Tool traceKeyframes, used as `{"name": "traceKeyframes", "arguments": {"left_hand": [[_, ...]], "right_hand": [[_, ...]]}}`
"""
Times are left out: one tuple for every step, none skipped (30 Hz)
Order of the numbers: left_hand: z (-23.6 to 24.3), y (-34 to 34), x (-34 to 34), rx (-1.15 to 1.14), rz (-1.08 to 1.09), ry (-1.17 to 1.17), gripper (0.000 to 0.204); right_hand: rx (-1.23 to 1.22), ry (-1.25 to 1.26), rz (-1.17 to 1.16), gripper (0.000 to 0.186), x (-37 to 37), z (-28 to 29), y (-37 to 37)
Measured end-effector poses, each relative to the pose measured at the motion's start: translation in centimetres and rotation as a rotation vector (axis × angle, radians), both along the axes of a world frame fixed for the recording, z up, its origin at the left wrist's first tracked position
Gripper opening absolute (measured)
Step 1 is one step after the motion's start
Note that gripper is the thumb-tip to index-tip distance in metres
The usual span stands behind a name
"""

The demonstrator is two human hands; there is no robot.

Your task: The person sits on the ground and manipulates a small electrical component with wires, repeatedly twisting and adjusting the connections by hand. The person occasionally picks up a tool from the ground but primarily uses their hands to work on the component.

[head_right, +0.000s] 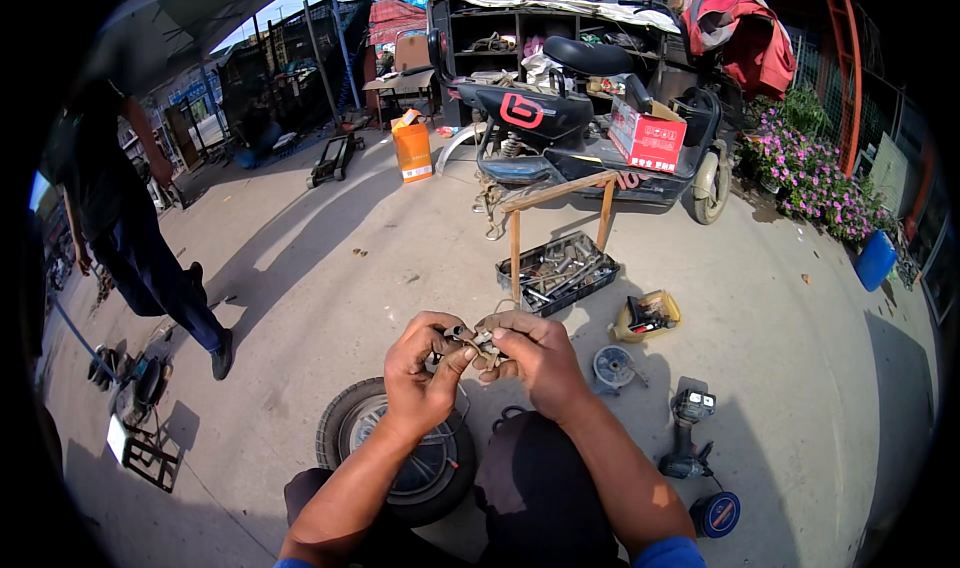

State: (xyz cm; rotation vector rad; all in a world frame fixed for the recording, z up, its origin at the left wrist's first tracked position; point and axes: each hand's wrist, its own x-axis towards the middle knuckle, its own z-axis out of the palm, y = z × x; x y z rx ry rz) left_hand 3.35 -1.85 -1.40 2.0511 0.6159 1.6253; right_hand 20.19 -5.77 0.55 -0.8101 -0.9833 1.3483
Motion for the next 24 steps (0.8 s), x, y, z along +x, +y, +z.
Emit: {"name": "traceKeyframes", "arguments": {"left_hand": [[0.00, 0.07, -0.02, -0.025, -0.004, 0.003, 0.019], [-0.01, 0.16, -0.03, -0.050, -0.007, 0.007, 0.019], [-0.01, 0.23, -0.04, -0.035, 0.000, 0.016, 0.019], [-0.02, 0.33, -0.02, -0.020, 0.006, 0.024, 0.018], [-0.04, 0.40, -0.01, -0.006, 0.013, 0.032, 0.018], [0.02, 0.36, 0.04, -0.034, -0.031, 0.025, 0.018], [0.09, 0.31, 0.10, -0.063, -0.075, 0.017, 0.017], [0.11, 0.25, 0.17, -0.092, -0.120, 0.009, 0.016], [0.01, 0.24, 0.19, -0.166, -0.161, -0.035, 0.017], [-0.23, 0.28, 0.25, -0.239, -0.202, -0.078, 0.018], [-0.34, 0.26, 0.29, -0.313, -0.243, -0.121, 0.019], [-0.31, 0.17, 0.34, -0.353, -0.264, -0.165, 0.020], [-0.22, 0.03, 0.37, -0.393, -0.283, -0.208, 0.021], [-0.15, -0.06, 0.38, -0.433, -0.302, -0.252, 0.022], [-0.08, -0.07, 0.43, -0.458, -0.309, -0.273, 0.023], [0.04, -0.01, 0.48, -0.483, -0.315, -0.294, 0.023], [0.17, 0.06, 0.50, -0.508, -0.321, -0.316, 0.023], [0.32, 0.16, 0.42, -0.548, -0.319, -0.276, 0.022], [0.49, 0.30, 0.22, -0.587, -0.316, -0.236, 0.020], [0.56, 0.39, 0.01, -0.626, -0.313, -0.195, 0.019], [0.45, 0.50, -0.18, -0.639, -0.318, -0.149, 0.017], [0.22, 0.72, -0.36, -0.652, -0.323, -0.104, 0.016], [0.07, 0.85, -0.44, -0.665, -0.328, -0.057, 0.015], [0.04, 0.88, -0.47, -0.654, -0.324, -0.053, 0.014]], "right_hand": [[0.013, -0.006, 0.005, 0.027, 0.03, -0.04, 0.02], [0.032, -0.057, 0.006, 0.026, 0.11, -0.04, -0.02], [0.053, -0.107, 0.009, 0.026, 0.20, 0.00, -0.09], [0.074, -0.157, 0.012, 0.025, 0.24, -0.01, -0.12], [0.090, -0.181, -0.007, 0.025, 0.20, -0.07, -0.07], [0.105, -0.203, -0.029, 0.025, 0.22, -0.13, -0.07], [0.120, -0.227, -0.051, 0.024, 0.27, -0.21, -0.07], [0.122, -0.239, -0.085, 0.024, 0.37, -0.47, 0.01], [0.125, -0.250, -0.117, 0.024, 0.44, -0.78, 0.20], [0.129, -0.262, -0.149, 0.024, 0.46, -0.91, 0.28], [0.137, -0.257, -0.154, 0.024, 0.39, -0.83, 0.26], [0.144, -0.251, -0.162, 0.024, 0.33, -0.79, 0.27], [0.152, -0.246, -0.169, 0.024, 0.26, -0.77, 0.27], [0.151, -0.245, -0.173, 0.024, 0.20, -0.81, 0.28], [0.151, -0.245, -0.178, 0.025, 0.19, -0.82, 0.26], [0.151, -0.245, -0.183, 0.025, 0.18, -0.82, 0.25], [0.152, -0.247, -0.164, 0.024, 0.24, -0.76, 0.20], [0.153, -0.249, -0.144, 0.023, 0.36, -0.67, 0.14], [0.154, -0.251, -0.124, 0.022, 0.44, -0.62, 0.10], [0.165, -0.239, -0.104, 0.022, 0.44, -0.63, 0.09], [0.176, -0.230, -0.084, 0.022, 0.43, -0.56, 0.05], [0.187, -0.220, -0.065, 0.022, 0.44, -0.52, 0.02], [0.199, -0.199, -0.057, 0.022, 0.50, -0.60, 0.08], [0.212, -0.179, -0.048, 0.023, 0.57, -0.79, 0.23]]}}
